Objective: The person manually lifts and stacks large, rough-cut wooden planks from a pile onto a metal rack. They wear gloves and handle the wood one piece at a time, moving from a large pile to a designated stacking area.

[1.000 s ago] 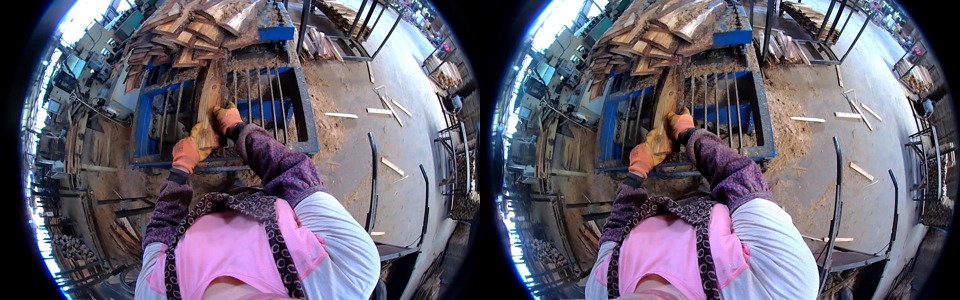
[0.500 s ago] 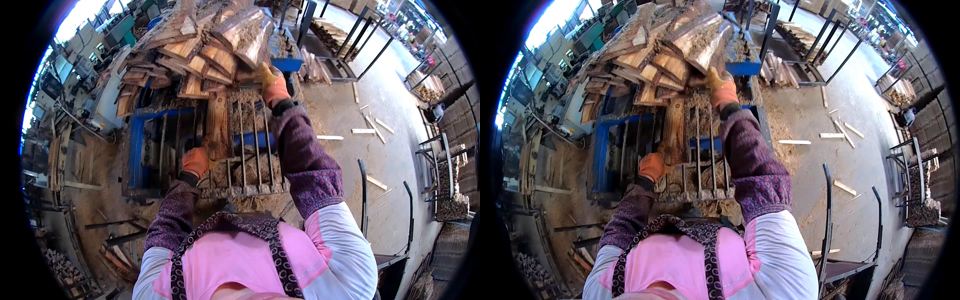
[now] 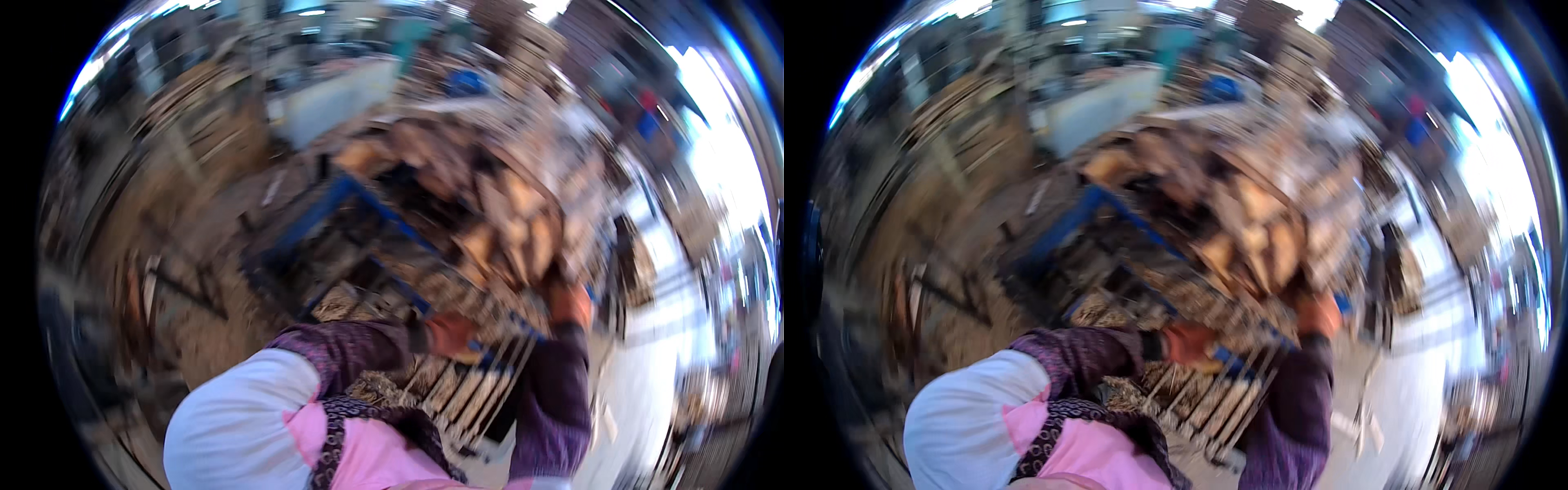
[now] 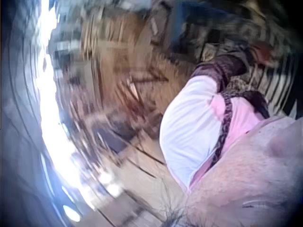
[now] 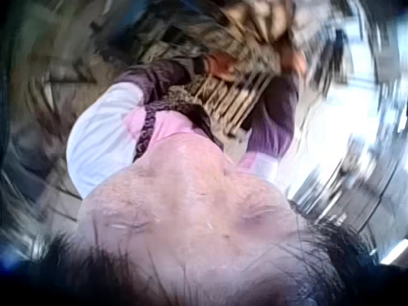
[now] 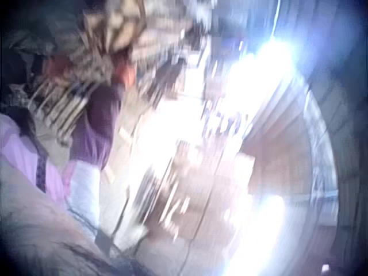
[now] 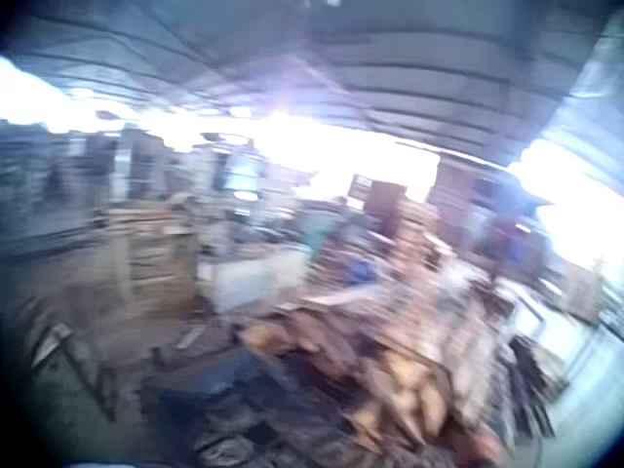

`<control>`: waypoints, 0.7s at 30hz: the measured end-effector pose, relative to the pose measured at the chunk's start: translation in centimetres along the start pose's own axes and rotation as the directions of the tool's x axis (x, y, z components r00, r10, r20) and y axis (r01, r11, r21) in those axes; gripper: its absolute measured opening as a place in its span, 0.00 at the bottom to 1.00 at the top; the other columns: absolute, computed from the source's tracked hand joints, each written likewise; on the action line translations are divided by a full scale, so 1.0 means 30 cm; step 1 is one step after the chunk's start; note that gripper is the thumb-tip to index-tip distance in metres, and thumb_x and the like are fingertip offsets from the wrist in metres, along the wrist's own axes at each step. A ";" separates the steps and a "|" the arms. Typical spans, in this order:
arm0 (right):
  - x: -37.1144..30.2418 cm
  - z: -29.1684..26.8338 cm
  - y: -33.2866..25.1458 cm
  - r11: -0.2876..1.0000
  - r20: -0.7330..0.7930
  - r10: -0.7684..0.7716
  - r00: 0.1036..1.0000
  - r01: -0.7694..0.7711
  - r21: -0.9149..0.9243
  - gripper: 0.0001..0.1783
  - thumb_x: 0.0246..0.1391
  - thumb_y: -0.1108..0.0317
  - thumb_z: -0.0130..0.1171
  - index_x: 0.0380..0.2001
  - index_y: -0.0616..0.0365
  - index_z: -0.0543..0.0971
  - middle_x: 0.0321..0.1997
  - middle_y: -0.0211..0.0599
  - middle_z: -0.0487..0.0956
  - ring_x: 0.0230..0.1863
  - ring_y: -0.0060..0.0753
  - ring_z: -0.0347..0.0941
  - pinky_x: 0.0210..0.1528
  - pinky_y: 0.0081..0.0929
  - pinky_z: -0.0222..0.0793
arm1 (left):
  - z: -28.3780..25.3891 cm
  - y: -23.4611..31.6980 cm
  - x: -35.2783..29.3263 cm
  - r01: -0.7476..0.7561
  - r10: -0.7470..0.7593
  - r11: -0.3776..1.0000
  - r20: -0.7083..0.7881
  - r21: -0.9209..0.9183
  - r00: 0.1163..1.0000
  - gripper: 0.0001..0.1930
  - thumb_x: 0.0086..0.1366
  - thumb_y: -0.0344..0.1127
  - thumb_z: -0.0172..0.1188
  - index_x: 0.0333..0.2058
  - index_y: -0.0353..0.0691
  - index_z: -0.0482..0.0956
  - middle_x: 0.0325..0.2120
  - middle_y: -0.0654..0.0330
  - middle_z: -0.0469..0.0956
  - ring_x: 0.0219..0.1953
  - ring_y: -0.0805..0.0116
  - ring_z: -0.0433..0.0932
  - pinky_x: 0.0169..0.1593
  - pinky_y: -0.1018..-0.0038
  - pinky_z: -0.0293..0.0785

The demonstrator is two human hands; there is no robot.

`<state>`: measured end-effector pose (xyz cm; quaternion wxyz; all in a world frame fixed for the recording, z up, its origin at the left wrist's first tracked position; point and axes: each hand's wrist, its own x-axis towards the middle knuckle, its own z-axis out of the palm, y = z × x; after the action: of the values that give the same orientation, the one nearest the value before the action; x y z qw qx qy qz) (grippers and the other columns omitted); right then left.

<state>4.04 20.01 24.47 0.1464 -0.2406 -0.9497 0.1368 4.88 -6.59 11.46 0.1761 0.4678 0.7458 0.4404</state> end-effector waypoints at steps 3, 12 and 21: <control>-0.108 -0.107 0.046 0.945 -0.107 -0.315 0.943 0.300 -0.131 0.34 0.60 0.49 0.60 0.66 0.50 0.71 0.35 0.52 0.81 0.35 0.55 0.78 0.36 0.50 0.70 | -0.081 0.096 0.022 0.242 -0.151 0.738 0.195 -0.630 0.969 0.42 0.65 0.69 0.56 0.65 0.39 0.70 0.56 0.45 0.76 0.54 0.48 0.78 0.60 0.52 0.72; -1.043 -0.042 0.215 0.927 0.017 -0.166 0.986 0.150 0.344 0.42 0.53 0.62 0.70 0.70 0.54 0.67 0.56 0.57 0.77 0.50 0.50 0.79 0.42 0.41 0.78 | 0.424 0.153 0.131 0.225 -0.001 0.510 0.261 -0.830 0.965 0.40 0.68 0.61 0.57 0.65 0.32 0.65 0.58 0.48 0.76 0.56 0.55 0.78 0.63 0.61 0.72; -1.308 0.241 0.424 0.506 0.185 -0.053 0.981 -0.133 0.852 0.35 0.63 0.61 0.63 0.68 0.62 0.65 0.66 0.49 0.71 0.62 0.40 0.71 0.58 0.31 0.73 | 0.801 0.008 -0.337 0.274 -0.285 0.553 0.131 -0.786 0.950 0.35 0.71 0.49 0.58 0.60 0.19 0.63 0.52 0.45 0.78 0.54 0.56 0.79 0.60 0.67 0.76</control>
<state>39.85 9.91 5.29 0.1535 -0.1441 -0.7595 0.6155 26.27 -3.34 -3.08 0.4289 0.2131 0.5364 0.6949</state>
